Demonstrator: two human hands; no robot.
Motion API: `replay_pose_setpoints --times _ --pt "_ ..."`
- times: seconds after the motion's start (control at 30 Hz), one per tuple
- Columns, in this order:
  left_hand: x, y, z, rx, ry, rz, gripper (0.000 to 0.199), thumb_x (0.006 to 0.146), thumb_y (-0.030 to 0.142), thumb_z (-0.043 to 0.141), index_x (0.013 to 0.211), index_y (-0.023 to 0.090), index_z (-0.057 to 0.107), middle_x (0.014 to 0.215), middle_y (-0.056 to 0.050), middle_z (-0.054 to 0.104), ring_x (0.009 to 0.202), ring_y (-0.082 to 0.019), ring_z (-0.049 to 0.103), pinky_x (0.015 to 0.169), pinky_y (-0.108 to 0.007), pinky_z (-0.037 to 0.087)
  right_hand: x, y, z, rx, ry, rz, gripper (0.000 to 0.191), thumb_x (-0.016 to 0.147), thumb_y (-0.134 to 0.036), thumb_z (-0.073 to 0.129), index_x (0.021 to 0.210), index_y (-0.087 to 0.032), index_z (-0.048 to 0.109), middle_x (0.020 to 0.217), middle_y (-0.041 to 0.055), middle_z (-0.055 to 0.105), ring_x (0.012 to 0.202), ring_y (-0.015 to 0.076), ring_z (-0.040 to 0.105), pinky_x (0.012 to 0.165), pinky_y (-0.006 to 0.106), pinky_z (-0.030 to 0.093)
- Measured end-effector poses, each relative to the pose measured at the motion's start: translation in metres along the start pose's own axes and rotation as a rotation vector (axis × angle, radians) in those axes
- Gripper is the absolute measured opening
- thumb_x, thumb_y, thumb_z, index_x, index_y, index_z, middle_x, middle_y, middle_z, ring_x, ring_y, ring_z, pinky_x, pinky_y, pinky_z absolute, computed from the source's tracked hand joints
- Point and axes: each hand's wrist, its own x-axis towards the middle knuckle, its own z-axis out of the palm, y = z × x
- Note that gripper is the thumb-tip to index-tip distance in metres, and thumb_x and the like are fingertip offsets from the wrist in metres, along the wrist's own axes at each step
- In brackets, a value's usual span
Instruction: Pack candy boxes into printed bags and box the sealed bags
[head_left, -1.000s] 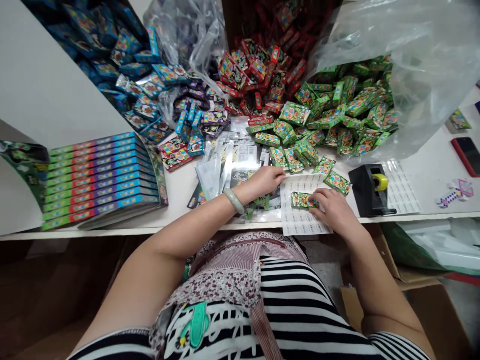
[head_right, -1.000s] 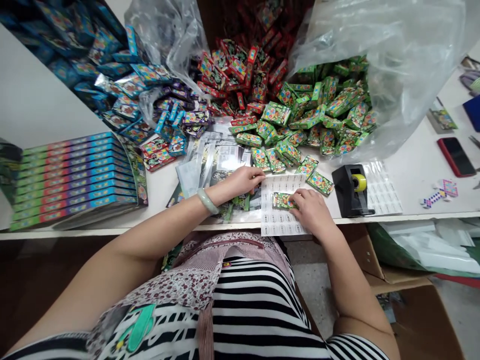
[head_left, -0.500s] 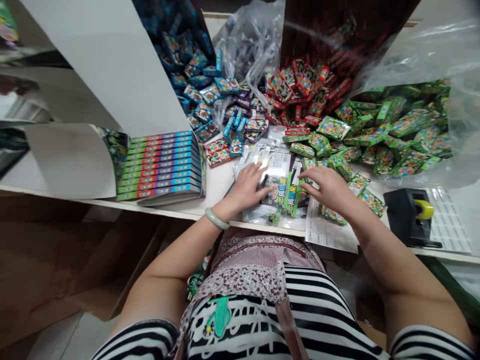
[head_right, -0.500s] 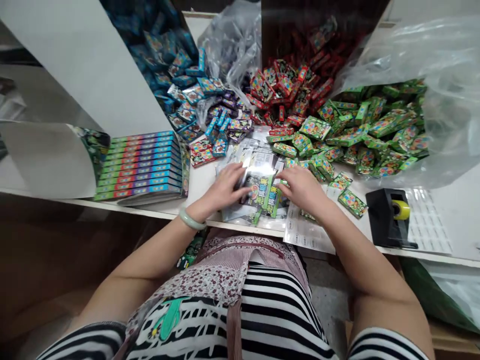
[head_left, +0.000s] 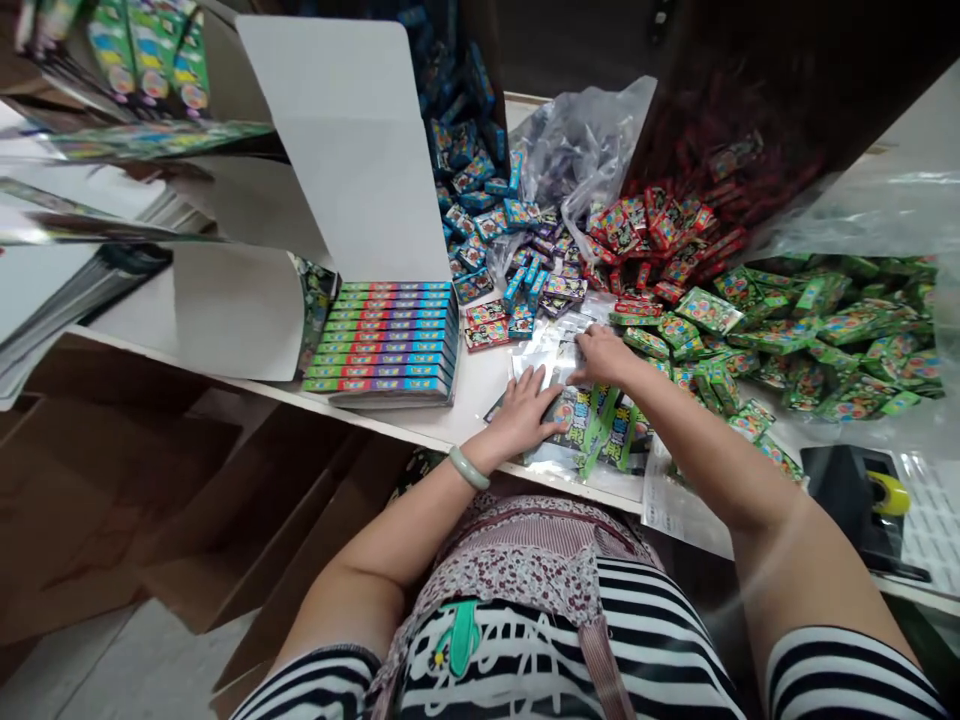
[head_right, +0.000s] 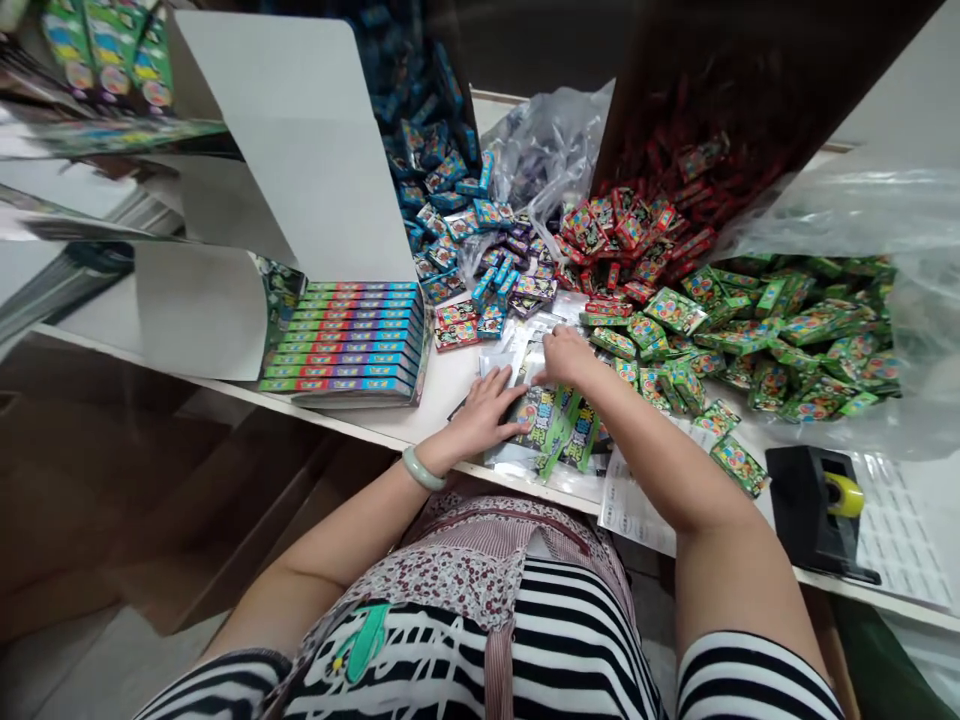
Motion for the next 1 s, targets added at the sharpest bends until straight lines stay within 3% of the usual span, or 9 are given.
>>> replay_pose_setpoints --times 0.1,0.23,0.3,0.43,0.6,0.7,0.83,0.93,1.0 --pt "-0.001 0.001 0.002 -0.036 0.015 -0.020 0.067 0.083 0.043 0.075 0.142 0.024 0.051 0.166 -0.019 0.019 0.155 -0.041 0.008 0.122 -0.064 0.014 0.015 -0.002 -0.006 0.034 -0.025 -0.011 0.068 0.066 -0.042 0.087 0.121 -0.011 0.063 0.129 0.0201 0.060 0.120 0.0331 0.055 0.097 0.037 0.044" --pt "-0.002 -0.001 0.011 -0.143 0.156 0.001 0.071 0.076 0.038 0.080 0.138 0.020 0.052 0.162 -0.020 0.028 0.154 -0.040 0.015 0.122 -0.065 0.015 0.023 0.002 -0.022 0.088 0.003 0.022 0.029 0.075 -0.035 0.079 0.095 -0.017 0.069 0.097 0.0086 0.071 0.088 0.0216 0.063 0.072 0.028 0.044" --pt "0.001 -0.004 0.012 -0.314 0.311 -0.003 0.069 0.079 0.032 0.077 0.140 0.017 0.048 0.154 -0.020 0.043 0.148 -0.036 0.034 0.120 -0.058 0.029 0.016 0.006 -0.033 0.116 0.041 0.011 0.016 0.080 -0.032 0.073 0.085 -0.018 0.067 0.085 0.0042 0.070 0.079 0.0174 0.061 0.066 0.026 0.041" --pt "0.009 -0.006 -0.005 -0.600 0.477 0.011 0.030 0.092 0.018 0.053 0.121 0.016 0.061 0.114 -0.011 0.072 0.106 -0.021 0.069 0.095 -0.037 0.055 -0.017 0.015 -0.052 0.404 0.178 -0.070 0.021 0.083 -0.038 0.067 0.080 -0.018 0.065 0.077 0.0021 0.068 0.070 0.0144 0.058 0.062 0.026 0.040" --pt "0.001 -0.003 -0.045 -0.290 0.462 0.335 0.025 0.096 0.020 0.049 0.115 0.017 0.065 0.105 -0.008 0.074 0.095 -0.018 0.072 0.085 -0.032 0.057 -0.062 0.020 -0.061 1.076 -0.120 -0.194 0.045 0.063 -0.055 0.081 0.091 -0.021 0.076 0.087 0.0042 0.076 0.076 0.0190 0.066 0.073 0.033 0.052" --pt "-0.010 0.007 -0.061 0.054 0.461 0.439 0.033 0.097 0.020 0.047 0.128 0.013 0.058 0.112 -0.013 0.073 0.101 -0.022 0.071 0.087 -0.037 0.058 -0.075 0.014 -0.054 1.197 0.004 -0.129 0.043 0.061 -0.059 0.083 0.084 -0.023 0.080 0.091 0.0055 0.078 0.085 0.0215 0.069 0.085 0.037 0.052" --pt "-0.016 0.026 -0.070 0.363 0.557 0.313 0.042 0.096 0.016 0.048 0.137 0.005 0.048 0.127 -0.023 0.064 0.117 -0.029 0.064 0.098 -0.044 0.054 -0.074 -0.001 -0.037 1.411 0.164 -0.072 0.045 0.058 -0.062 0.084 0.080 -0.023 0.079 0.096 0.0075 0.079 0.089 0.0234 0.070 0.090 0.040 0.052" --pt "-0.014 0.028 -0.070 0.353 0.504 0.296 0.039 0.093 0.006 0.045 0.132 0.004 0.052 0.118 -0.021 0.068 0.109 -0.027 0.068 0.093 -0.040 0.057 -0.073 -0.008 -0.035 1.441 0.154 -0.098 0.048 0.060 -0.065 0.082 0.079 -0.022 0.078 0.095 0.0089 0.078 0.093 0.0270 0.070 0.092 0.045 0.052" --pt "-0.011 0.021 -0.070 0.219 0.477 0.302 0.034 0.093 0.007 0.046 0.124 0.008 0.057 0.111 -0.017 0.071 0.103 -0.024 0.070 0.089 -0.038 0.058 -0.080 -0.009 -0.039 1.273 0.303 -0.116 0.047 0.068 -0.067 0.074 0.078 -0.021 0.077 0.093 0.0092 0.077 0.098 0.0300 0.069 0.097 0.049 0.050"
